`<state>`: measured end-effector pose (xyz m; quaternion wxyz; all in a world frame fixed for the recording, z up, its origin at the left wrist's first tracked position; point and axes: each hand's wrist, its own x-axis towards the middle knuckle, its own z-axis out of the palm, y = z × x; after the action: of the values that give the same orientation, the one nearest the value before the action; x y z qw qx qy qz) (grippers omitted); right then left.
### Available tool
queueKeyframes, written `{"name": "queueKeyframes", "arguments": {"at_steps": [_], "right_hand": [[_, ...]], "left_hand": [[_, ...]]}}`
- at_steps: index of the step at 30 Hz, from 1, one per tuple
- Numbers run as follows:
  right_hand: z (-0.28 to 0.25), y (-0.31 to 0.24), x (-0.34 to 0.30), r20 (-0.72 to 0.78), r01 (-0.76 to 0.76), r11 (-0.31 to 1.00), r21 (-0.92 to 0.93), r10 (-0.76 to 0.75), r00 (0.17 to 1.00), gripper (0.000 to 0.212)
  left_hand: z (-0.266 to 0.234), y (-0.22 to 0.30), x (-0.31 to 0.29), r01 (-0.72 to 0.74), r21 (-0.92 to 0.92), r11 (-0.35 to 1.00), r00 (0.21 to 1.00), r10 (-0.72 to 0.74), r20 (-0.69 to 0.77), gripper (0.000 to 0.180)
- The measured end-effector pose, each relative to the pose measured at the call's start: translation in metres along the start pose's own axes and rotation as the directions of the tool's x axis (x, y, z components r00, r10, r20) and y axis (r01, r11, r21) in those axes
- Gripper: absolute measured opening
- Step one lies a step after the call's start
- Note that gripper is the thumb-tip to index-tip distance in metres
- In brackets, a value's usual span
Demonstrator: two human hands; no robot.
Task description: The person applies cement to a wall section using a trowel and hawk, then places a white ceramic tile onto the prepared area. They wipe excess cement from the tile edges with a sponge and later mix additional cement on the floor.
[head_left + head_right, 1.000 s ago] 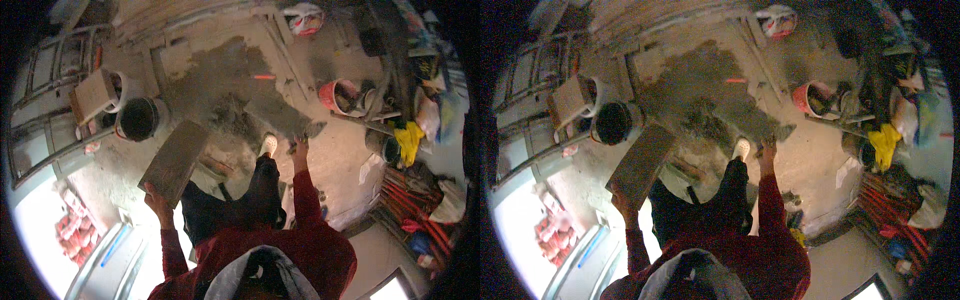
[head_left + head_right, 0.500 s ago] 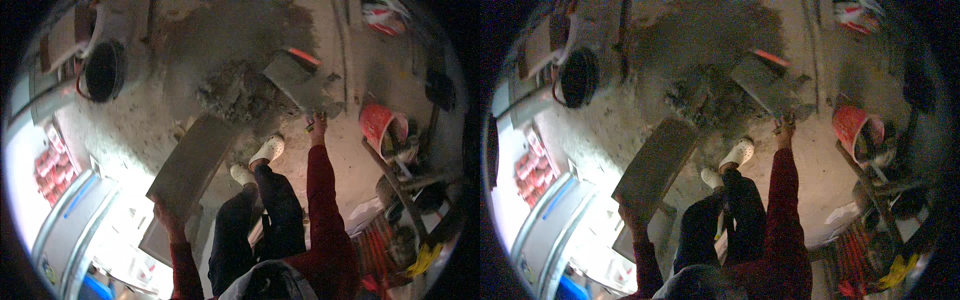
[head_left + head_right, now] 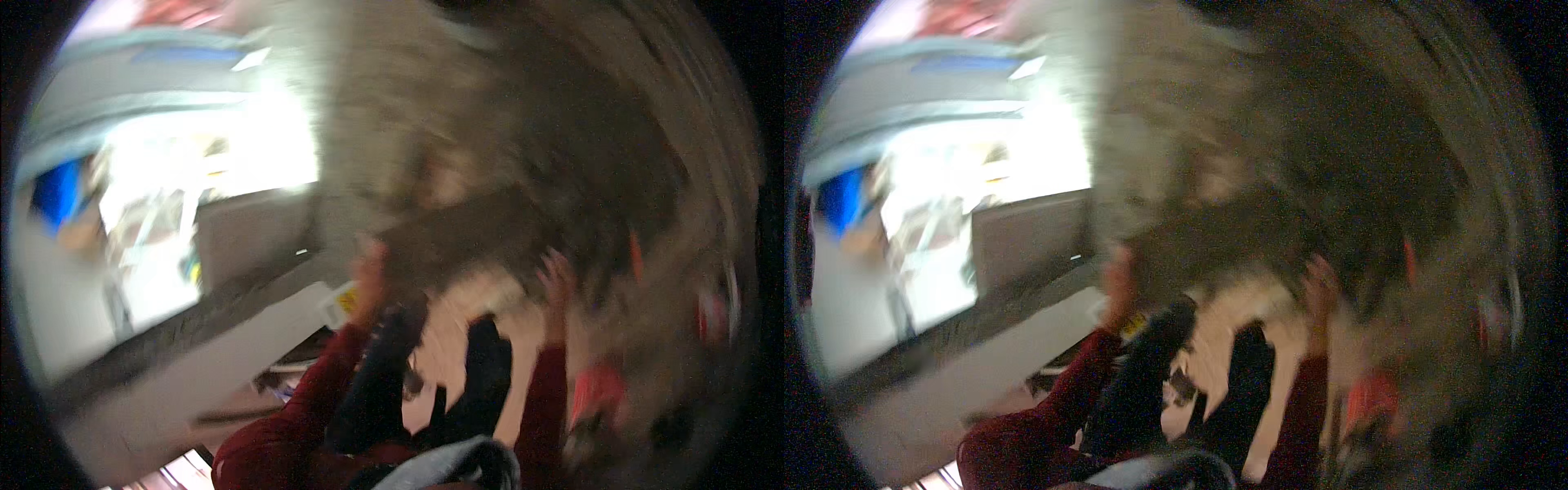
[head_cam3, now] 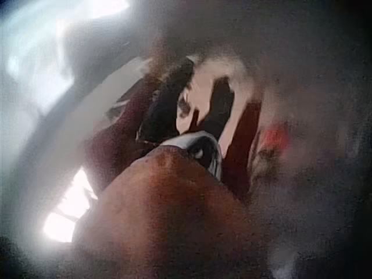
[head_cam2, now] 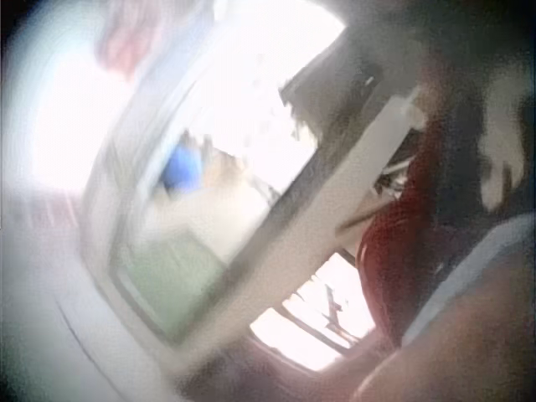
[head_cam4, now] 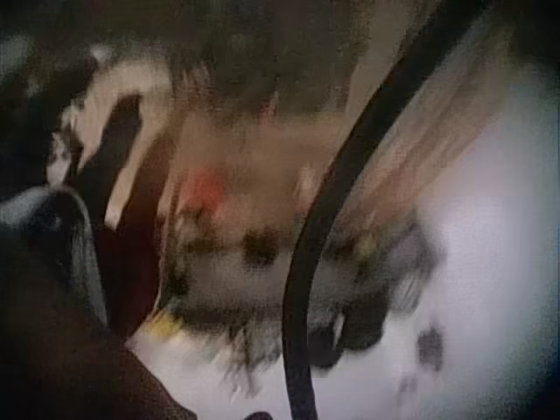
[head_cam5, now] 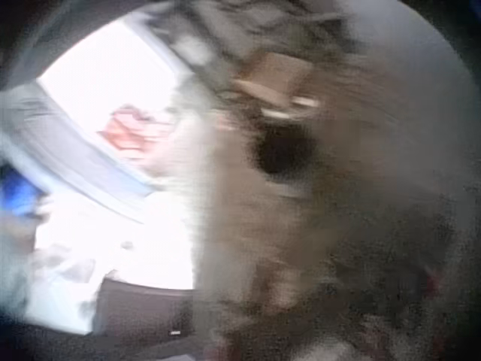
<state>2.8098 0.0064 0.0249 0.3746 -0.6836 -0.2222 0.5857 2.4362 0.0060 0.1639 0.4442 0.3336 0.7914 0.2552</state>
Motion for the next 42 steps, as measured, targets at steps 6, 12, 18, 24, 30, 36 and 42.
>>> {"name": "queueKeyframes", "arguments": {"at_steps": [6, 12, 18, 24, 30, 36, 42], "right_hand": [[-0.008, -0.027, 0.027, 0.363, 0.197, 0.979, -0.054, -0.164, 0.917, 0.059], [-0.07, 0.081, 0.131, 0.301, 0.338, 0.915, -0.221, -0.266, 0.916, 0.047], [-0.027, 0.062, 0.15, 0.154, 0.315, 0.903, -0.291, -0.281, 0.947, 0.036], [-0.008, -0.007, 0.21, 0.002, 0.41, 0.89, -0.2, -0.418, 0.909, 0.034], [0.016, -0.069, 0.192, 0.282, 0.507, 0.844, -0.175, -0.45, 0.847, 0.028], [0.018, -0.066, 0.22, 0.399, 0.566, 0.768, -0.299, -0.438, 0.805, 0.02], [-0.014, -0.052, 0.238, 0.28, 0.582, 0.723, -0.372, -0.51, 0.813, 0.028]], "left_hand": [[0.014, 0.059, -0.05, 0.156, -0.322, 0.934, 0.987, -0.134, 0.089, 0.062], [0.016, 0.04, -0.037, 0.09, -0.327, 0.941, 0.98, -0.026, 0.196, 0.069], [0.027, -0.01, 0.014, 0.279, -0.82, 0.499, 0.894, 0.176, 0.412, 0.08], [0.049, -0.03, 0.075, 0.666, -0.728, 0.164, 0.473, 0.661, 0.582, 0.072], [0.107, -0.085, 0.103, 0.151, -0.644, 0.75, 0.505, 0.502, 0.702, 0.071], [0.123, -0.042, 0.067, 0.645, -0.384, 0.661, 0.441, 0.088, 0.893, 0.068], [0.167, -0.092, 0.08, -0.018, -0.464, 0.885, 0.607, 0.379, 0.699, 0.06]]}}
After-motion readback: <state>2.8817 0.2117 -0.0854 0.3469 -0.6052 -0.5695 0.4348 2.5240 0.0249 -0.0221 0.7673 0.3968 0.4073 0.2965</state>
